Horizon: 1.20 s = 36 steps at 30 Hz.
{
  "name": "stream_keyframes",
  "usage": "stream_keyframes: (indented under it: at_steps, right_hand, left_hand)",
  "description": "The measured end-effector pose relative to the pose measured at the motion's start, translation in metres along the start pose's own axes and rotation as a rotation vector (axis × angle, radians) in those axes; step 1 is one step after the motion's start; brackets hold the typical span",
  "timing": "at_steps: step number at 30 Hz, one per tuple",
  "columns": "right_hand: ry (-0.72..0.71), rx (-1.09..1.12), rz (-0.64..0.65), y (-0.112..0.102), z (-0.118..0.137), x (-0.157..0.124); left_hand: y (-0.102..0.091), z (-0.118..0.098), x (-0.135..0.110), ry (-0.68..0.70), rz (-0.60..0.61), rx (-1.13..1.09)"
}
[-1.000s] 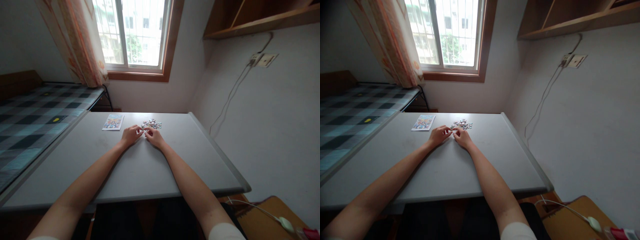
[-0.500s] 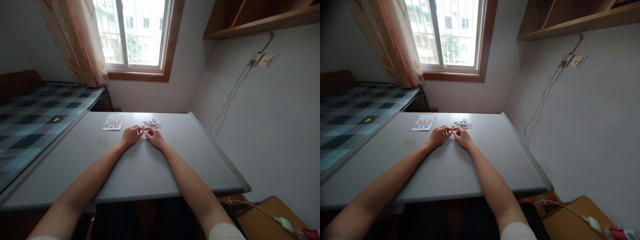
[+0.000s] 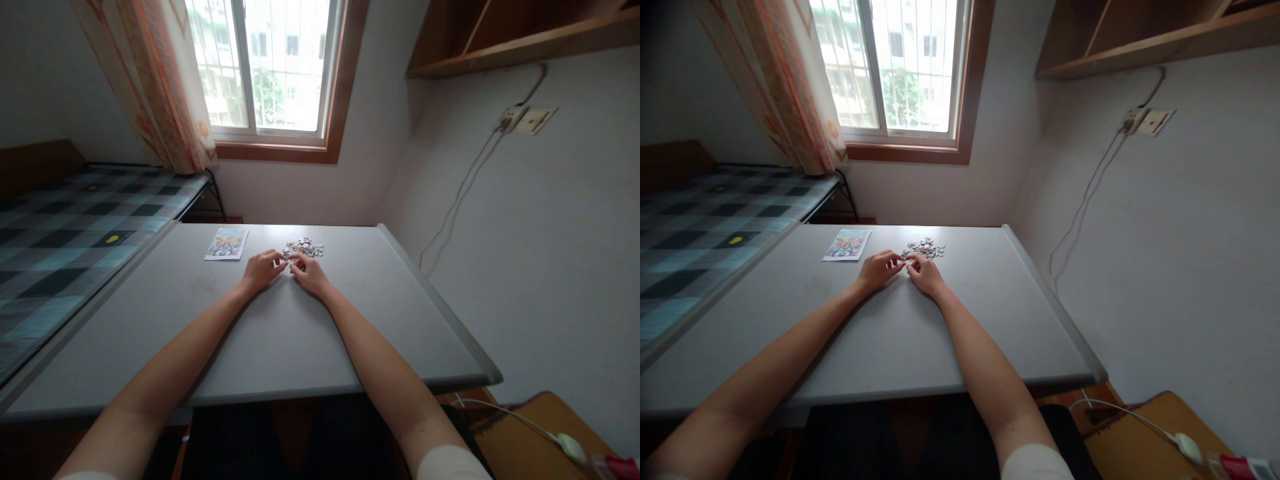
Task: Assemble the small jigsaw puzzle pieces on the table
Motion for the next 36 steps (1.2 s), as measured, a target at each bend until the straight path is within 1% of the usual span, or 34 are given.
stream_keyframes:
  at_steps: [10, 24, 36]
  right_hand:
    - [0.009, 0.042, -0.004, -0.0003, 0.0003, -0.0007]
    - [0.023, 0.015, 0.003, -0.0013, 0.0020, -0.0019]
    - [0.012, 0.017, 0.003, 0.0000, 0.0009, -0.0011]
  left_hand:
    - [0.0006, -0.0025, 0.0004, 0.021, 0.006, -0.005]
    - [0.0008, -0.0014, 0.0003, 0.014, 0.019, -0.008]
    - [-0.0028, 0.0000, 0.0005, -0.010, -0.022, 0.025]
Point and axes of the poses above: each hand's wrist, its own x-axis towards the middle knuckle, its own y-axis out of the palm, z = x × y, the point moved 9 cm from there along x, towards the middle knuckle, and after that the axes turned 6 degrees about -z, right-handed, at the moved point
